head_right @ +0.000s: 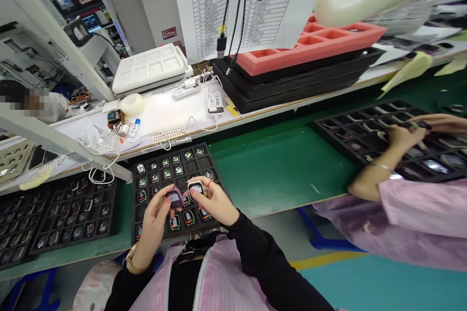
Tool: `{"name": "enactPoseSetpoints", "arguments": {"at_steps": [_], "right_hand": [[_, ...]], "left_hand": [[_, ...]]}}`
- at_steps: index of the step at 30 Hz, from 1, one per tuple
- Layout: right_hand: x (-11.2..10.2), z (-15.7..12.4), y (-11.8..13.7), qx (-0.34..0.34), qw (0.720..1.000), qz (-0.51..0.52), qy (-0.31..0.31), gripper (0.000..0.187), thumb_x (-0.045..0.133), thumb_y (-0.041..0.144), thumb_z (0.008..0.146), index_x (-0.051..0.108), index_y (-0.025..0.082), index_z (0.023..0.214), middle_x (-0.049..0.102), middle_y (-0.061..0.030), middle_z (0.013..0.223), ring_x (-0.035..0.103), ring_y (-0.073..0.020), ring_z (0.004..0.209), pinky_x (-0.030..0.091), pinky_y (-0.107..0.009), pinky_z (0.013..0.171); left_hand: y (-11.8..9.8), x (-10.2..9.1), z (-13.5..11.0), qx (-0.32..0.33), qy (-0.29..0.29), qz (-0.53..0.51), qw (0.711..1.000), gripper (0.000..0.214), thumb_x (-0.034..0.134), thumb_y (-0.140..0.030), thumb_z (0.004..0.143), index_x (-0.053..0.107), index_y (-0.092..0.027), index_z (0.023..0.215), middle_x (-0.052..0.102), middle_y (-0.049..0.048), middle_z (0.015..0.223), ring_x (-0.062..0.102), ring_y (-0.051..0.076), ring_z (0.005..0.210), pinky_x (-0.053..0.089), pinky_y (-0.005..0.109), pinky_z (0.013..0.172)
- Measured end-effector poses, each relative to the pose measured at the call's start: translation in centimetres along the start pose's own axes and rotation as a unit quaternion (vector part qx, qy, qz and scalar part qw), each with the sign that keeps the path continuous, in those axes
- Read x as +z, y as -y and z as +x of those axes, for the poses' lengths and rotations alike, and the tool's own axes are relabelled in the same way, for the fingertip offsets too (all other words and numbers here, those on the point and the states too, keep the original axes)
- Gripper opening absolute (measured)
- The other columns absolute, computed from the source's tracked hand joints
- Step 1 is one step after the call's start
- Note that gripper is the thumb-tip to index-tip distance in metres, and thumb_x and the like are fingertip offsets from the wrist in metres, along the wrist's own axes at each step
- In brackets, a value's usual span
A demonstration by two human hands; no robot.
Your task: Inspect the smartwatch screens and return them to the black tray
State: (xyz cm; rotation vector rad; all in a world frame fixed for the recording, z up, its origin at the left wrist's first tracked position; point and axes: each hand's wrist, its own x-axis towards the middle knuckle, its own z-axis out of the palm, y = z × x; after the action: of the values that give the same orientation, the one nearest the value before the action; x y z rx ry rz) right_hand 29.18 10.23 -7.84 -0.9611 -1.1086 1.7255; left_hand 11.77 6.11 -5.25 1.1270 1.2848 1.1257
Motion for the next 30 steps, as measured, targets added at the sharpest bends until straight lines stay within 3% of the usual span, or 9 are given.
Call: {"name": "enactPoseSetpoints", "arguments": {"at_steps": [4,11,18,23,25,27,30], "right_hand": [[0.1,0.2,0.1,0.016,0.999,0.011,0.038,0.050,0.071,0.048,0.077,0.053,0.020,0.113,0.066,-0.0065,0.093,0.042,-0.0055,0.045,0.027,-0.016,0.035],[0.5,0.7,-0.3,0.019,0.998,0.031,0.058,0.055,0.068,0.052,0.080,0.052,0.020,0.122,0.065,-0.0081,0.098,0.042,-0.0048,0.045,0.029,-0.015,0.034],[0.8,0.5,1.2,0.000,0.995,0.027,0.101,0.062,0.071,0.045,0.081,0.049,0.024,0.135,0.064,-0.0093,0.104,0.044,-0.0060,0.050,0.036,-0.016,0.037],[2.5,-1.7,5.9,-0.038,0.982,-0.009,0.183,0.059,0.065,0.043,0.088,0.046,0.030,0.142,0.063,-0.0063,0.095,0.047,-0.0070,0.046,0.046,-0.020,0.040],[3.6,-3.7,8.4,-0.111,0.972,-0.081,0.188,0.051,0.070,0.039,0.085,0.058,0.029,0.133,0.063,-0.0069,0.094,0.052,-0.0092,0.051,0.048,-0.021,0.043],[4.4,-5.7,10.6,-0.203,0.944,-0.149,0.214,0.047,0.077,0.037,0.079,0.066,0.025,0.122,0.063,-0.0072,0.094,0.059,-0.0127,0.062,0.052,-0.022,0.053],[4.0,-7.6,12.2,-0.247,0.902,-0.242,0.258,0.026,0.072,0.033,0.084,0.071,0.027,0.110,0.065,0.0008,0.077,0.061,-0.0106,0.062,0.049,-0.015,0.053]], "left_hand": [[0.0,-0.4,-0.2,0.002,0.000,-0.015,1.000,0.043,0.059,-0.046,0.087,0.059,-0.022,0.122,0.065,0.0021,0.087,0.054,0.010,0.063,0.057,0.031,0.078],[0.9,-1.0,0.0,0.003,-0.035,-0.018,0.999,0.041,0.062,-0.045,0.084,0.060,-0.020,0.117,0.066,0.0077,0.105,0.062,0.015,0.084,0.056,0.026,0.072],[0.4,-1.9,-0.2,0.022,-0.002,0.017,1.000,0.045,0.064,-0.036,0.085,0.053,-0.021,0.126,0.062,0.0101,0.120,0.060,0.021,0.107,0.052,0.028,0.087],[-2.0,-3.0,0.1,0.034,-0.007,-0.005,0.999,0.054,0.071,-0.033,0.080,0.050,-0.021,0.128,0.062,0.0103,0.117,0.062,0.020,0.103,0.053,0.025,0.082],[-3.7,-3.7,0.0,0.048,-0.006,-0.040,0.998,0.057,0.076,-0.028,0.075,0.051,-0.022,0.127,0.064,0.0092,0.112,0.063,0.017,0.097,0.054,0.023,0.077],[-5.6,-4.4,-0.6,0.068,0.006,-0.069,0.995,0.059,0.079,-0.022,0.071,0.055,-0.024,0.125,0.065,0.0070,0.103,0.064,0.015,0.091,0.054,0.020,0.075],[-8.4,-5.1,-2.6,0.124,0.068,-0.122,0.982,0.063,0.083,-0.021,0.066,0.057,-0.031,0.124,0.065,0.0024,0.090,0.061,0.009,0.071,0.049,0.013,0.060]]}}
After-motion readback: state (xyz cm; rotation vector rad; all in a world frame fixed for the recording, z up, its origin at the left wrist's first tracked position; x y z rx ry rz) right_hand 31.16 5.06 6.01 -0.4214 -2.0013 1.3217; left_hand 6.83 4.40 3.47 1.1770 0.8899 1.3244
